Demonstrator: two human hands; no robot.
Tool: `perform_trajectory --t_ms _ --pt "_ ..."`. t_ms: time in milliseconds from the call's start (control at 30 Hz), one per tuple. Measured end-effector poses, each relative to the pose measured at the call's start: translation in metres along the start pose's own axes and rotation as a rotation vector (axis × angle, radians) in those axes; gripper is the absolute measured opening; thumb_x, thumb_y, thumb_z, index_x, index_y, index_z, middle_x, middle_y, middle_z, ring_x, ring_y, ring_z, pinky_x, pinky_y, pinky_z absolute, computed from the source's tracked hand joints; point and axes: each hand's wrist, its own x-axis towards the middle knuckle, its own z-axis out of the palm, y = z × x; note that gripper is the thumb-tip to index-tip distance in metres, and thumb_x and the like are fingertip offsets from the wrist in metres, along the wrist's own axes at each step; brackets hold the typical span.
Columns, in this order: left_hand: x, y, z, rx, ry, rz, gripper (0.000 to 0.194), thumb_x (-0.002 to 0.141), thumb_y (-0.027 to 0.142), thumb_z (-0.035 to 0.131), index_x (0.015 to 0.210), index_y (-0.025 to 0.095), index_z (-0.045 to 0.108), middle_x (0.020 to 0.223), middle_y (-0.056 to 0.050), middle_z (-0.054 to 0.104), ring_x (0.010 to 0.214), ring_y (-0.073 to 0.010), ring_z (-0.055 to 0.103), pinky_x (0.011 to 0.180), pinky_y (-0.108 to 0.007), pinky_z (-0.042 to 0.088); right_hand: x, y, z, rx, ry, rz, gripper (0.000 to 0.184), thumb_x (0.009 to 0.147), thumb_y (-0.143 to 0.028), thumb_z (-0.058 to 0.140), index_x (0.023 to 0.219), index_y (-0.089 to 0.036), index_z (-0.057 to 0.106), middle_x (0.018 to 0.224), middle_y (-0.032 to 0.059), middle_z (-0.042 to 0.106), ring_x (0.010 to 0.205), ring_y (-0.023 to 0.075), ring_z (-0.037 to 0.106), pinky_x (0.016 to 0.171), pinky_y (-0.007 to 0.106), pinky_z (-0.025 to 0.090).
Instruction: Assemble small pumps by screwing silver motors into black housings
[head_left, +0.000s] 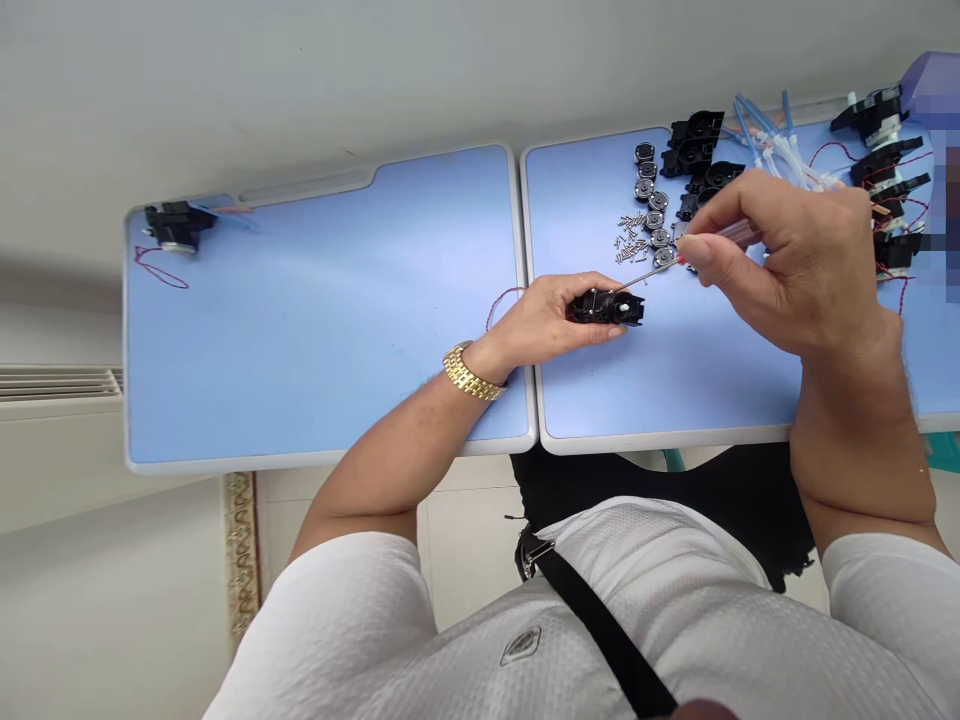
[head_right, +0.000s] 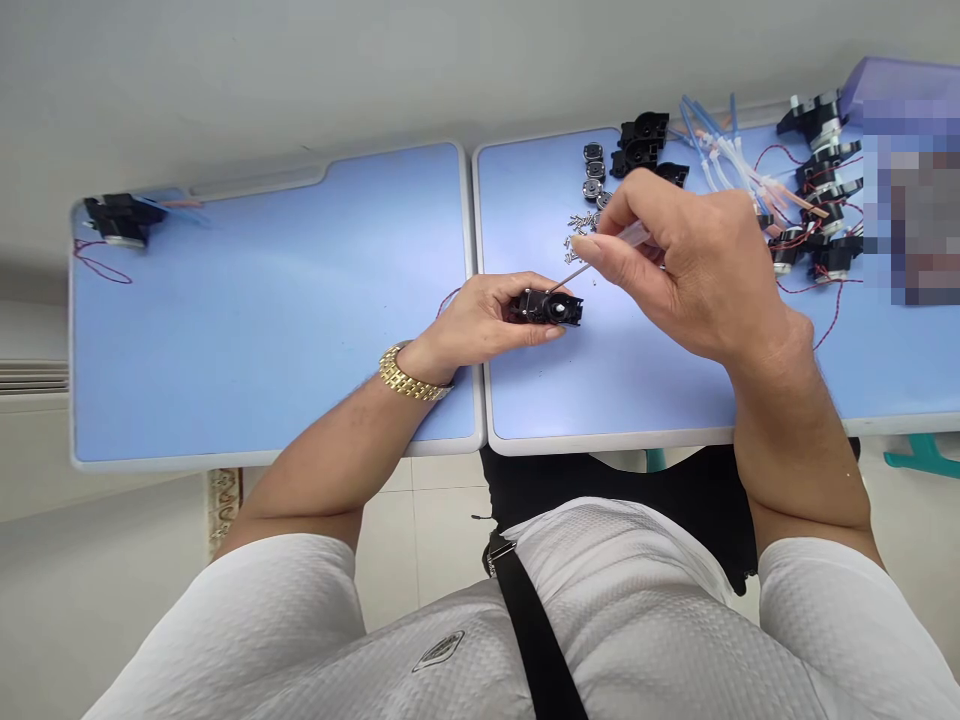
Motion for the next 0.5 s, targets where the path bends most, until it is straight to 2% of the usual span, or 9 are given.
perform_trajectory --t_ms 100,133,200,333,500 --pt "0.0 -0.0003 0.0 -0.006 0.005 -0.006 0.057 0.086 0.055 0.102 0.127 0.017 0.091 0.113 -0.01 0.09 0.098 -0.0205 0.08 0.091 -0.029 0.065 -0.0004 -0.005 -0.0025 0.096 -0.064 0.012 0.011 0.106 -0.042 0.077 0.112 -0.034 0.073 0.1 -0.0014 0.088 0.081 0.0242 0.084 0.072 0.04 0.062" --pt "0.0 -0.0007 0.0 -0.006 0.007 -0.006 0.057 0.086 0.055 0.103 0.127 0.017 0.091 0.112 -0.009 0.09 0.097 -0.0203 0.079 0.09 -0.029 0.065 -0.0004 -0.0063 -0.0032 0.115 -0.083 0.017 0.01 0.106 -0.039 0.076 0.113 -0.034 0.072 0.104 -0.0013 0.089 0.084 0.0247 0.086 0.075 0.041 0.064" --pt "0.0002 -0.0016 0.0001 -0.004 0.011 -0.005 0.058 0.086 0.056 0.103 0.127 0.016 0.091 0.11 -0.009 0.089 0.095 -0.0198 0.078 0.088 -0.029 0.064 -0.0004 -0.0074 -0.0044 0.118 -0.104 0.03 0.005 0.108 -0.037 0.074 0.109 -0.035 0.07 0.101 -0.002 0.089 0.085 0.0253 0.086 0.078 0.042 0.068" --pt "0.0001 -0.0018 -0.0002 0.0 0.01 -0.003 0.056 0.087 0.054 0.102 0.127 0.017 0.091 0.112 -0.009 0.089 0.097 -0.0199 0.079 0.091 -0.029 0.065 -0.0006 -0.005 -0.0058 0.059 -0.095 0.046 0.019 0.111 -0.05 0.076 0.102 -0.034 0.071 0.089 -0.0038 0.086 0.082 0.0259 0.085 0.078 0.044 0.067" --pt "-0.0006 -0.0004 -0.0001 0.01 0.007 -0.011 0.055 0.087 0.055 0.102 0.126 0.018 0.091 0.115 -0.009 0.09 0.101 -0.0213 0.081 0.093 -0.03 0.066 -0.002 -0.003 -0.0059 -0.075 -0.06 0.062 0.044 0.113 -0.07 0.074 0.09 -0.032 0.074 0.076 -0.0019 0.079 0.068 0.0251 0.075 0.067 0.042 0.052"
